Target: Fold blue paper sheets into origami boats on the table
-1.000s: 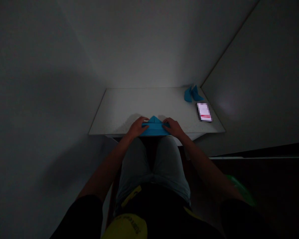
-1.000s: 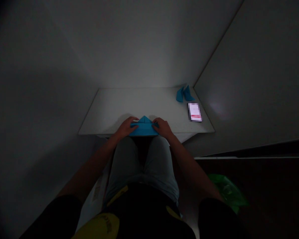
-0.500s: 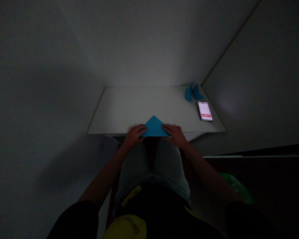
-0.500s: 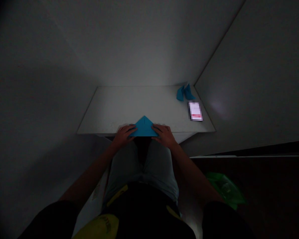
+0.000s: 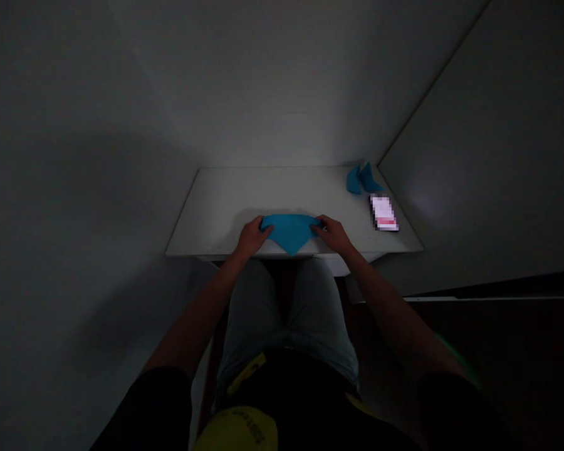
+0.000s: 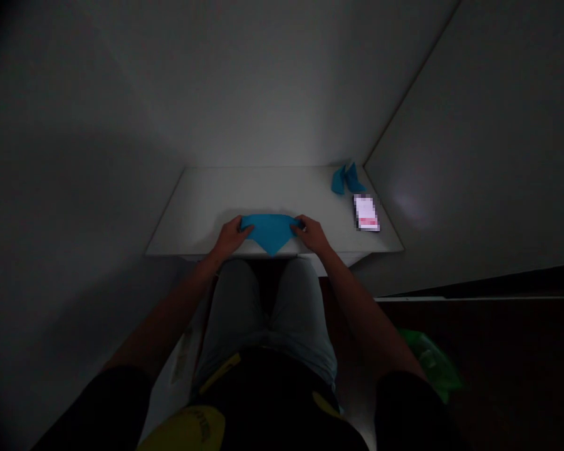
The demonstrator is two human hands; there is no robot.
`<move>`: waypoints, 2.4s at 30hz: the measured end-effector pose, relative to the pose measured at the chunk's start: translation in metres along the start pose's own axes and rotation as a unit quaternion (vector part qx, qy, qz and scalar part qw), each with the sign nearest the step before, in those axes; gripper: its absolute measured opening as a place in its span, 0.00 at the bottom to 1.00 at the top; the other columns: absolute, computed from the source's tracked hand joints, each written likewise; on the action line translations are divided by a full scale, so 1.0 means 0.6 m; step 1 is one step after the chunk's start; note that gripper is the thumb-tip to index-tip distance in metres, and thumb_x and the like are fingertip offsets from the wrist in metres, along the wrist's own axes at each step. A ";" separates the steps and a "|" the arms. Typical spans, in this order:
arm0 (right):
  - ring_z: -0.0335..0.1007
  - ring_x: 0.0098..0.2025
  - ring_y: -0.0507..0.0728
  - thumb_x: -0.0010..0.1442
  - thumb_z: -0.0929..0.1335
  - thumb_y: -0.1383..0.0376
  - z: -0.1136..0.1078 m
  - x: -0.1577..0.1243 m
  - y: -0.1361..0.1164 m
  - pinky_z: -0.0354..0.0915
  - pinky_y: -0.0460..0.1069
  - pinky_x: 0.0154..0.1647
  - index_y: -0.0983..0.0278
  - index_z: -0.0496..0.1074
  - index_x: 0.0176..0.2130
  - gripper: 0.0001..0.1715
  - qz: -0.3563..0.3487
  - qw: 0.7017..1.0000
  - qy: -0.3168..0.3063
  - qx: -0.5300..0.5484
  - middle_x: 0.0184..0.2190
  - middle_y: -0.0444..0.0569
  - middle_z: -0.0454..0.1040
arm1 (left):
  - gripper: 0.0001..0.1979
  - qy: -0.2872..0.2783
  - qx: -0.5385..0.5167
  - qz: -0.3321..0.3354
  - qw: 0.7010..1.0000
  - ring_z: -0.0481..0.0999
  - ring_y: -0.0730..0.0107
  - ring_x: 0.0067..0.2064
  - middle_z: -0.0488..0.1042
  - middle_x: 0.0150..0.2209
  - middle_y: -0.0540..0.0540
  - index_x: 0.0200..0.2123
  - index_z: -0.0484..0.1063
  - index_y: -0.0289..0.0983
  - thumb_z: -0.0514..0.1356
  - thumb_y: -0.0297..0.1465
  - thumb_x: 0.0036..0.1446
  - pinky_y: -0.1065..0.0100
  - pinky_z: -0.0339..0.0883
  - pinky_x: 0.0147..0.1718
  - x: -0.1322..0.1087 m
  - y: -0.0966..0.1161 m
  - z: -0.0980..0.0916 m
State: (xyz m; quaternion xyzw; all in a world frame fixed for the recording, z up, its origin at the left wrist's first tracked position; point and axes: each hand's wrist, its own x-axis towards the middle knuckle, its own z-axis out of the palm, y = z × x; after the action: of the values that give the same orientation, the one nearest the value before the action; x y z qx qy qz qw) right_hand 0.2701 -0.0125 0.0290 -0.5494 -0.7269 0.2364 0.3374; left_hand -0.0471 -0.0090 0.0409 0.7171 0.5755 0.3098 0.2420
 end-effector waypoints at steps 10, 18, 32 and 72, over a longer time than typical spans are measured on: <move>0.66 0.69 0.67 0.74 0.65 0.64 0.025 -0.044 0.015 0.65 0.66 0.63 0.55 0.78 0.59 0.19 -0.163 0.971 -0.056 -0.168 0.68 0.52 0.73 | 0.12 -0.009 0.102 0.162 0.981 0.75 0.52 0.63 0.80 0.58 0.40 0.54 0.80 0.42 0.62 0.35 0.70 0.49 0.67 0.65 -0.044 -0.037 0.026; 0.67 0.71 0.66 0.73 0.69 0.52 -0.027 -0.096 0.021 0.62 0.65 0.67 0.51 0.68 0.72 0.31 -0.208 0.952 -0.170 -0.149 0.71 0.51 0.70 | 0.26 -0.141 0.115 0.259 0.949 0.69 0.58 0.72 0.73 0.69 0.44 0.67 0.72 0.47 0.63 0.46 0.70 0.46 0.56 0.74 -0.092 -0.085 -0.019; 0.73 0.59 0.68 0.69 0.72 0.51 -0.018 -0.048 0.034 0.68 0.64 0.62 0.58 0.79 0.57 0.23 -0.143 0.976 -0.116 -0.118 0.58 0.58 0.77 | 0.26 -0.142 0.113 0.183 0.966 0.77 0.50 0.58 0.78 0.56 0.39 0.57 0.78 0.41 0.73 0.44 0.59 0.50 0.72 0.59 -0.020 -0.055 -0.014; 0.75 0.31 0.56 0.66 0.67 0.49 0.010 -0.031 0.022 0.72 0.52 0.33 0.57 0.67 0.49 0.19 0.040 0.989 -0.013 0.144 0.50 0.52 0.83 | 0.10 -0.047 0.042 0.099 0.993 0.81 0.57 0.50 0.85 0.46 0.45 0.46 0.85 0.45 0.67 0.40 0.66 0.54 0.72 0.56 -0.025 -0.047 0.015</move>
State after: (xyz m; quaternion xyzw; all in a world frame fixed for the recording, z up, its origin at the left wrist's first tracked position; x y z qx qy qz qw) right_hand 0.2771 -0.0262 0.0110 -0.5208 -0.6668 0.3594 0.3937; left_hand -0.0617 -0.0173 0.0122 0.7938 0.5024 0.2739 0.2061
